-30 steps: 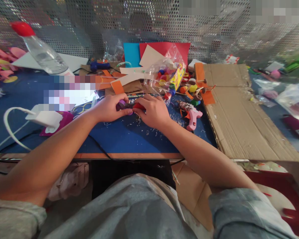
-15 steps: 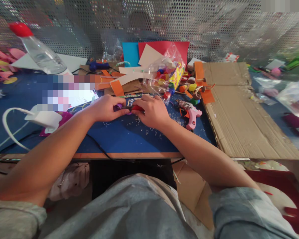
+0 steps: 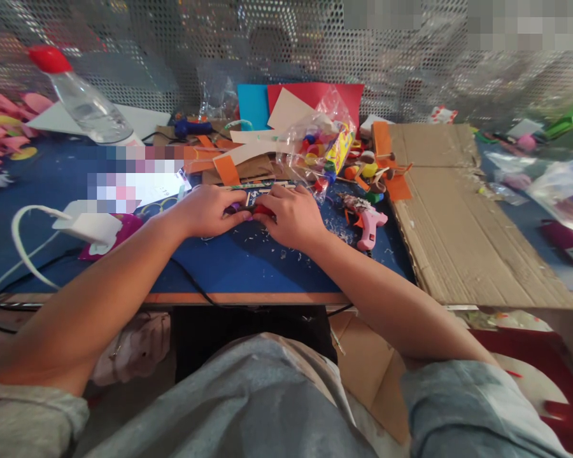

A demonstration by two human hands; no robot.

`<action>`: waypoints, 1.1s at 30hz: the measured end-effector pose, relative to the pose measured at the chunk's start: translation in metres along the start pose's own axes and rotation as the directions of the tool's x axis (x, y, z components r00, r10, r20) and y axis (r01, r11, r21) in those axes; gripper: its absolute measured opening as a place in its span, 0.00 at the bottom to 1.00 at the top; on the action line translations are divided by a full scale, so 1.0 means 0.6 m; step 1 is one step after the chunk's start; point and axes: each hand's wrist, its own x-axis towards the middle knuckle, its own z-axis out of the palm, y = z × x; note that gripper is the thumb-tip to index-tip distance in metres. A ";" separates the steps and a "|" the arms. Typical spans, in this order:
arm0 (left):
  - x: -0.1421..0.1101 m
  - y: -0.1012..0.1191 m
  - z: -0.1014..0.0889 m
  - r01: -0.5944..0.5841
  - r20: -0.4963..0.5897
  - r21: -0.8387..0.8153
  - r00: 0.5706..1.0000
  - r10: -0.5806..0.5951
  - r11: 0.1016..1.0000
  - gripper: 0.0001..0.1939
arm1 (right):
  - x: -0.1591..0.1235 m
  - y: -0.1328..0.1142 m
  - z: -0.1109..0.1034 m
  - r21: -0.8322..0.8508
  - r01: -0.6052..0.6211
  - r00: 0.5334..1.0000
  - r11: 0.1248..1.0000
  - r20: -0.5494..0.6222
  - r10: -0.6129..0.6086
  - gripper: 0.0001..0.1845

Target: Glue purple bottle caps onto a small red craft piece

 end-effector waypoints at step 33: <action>0.010 -0.013 0.028 -0.212 -0.428 -0.584 0.900 -0.076 0.784 0.17 | 0.007 0.027 -0.002 0.268 -0.103 0.988 0.958 -0.082 0.129 0.23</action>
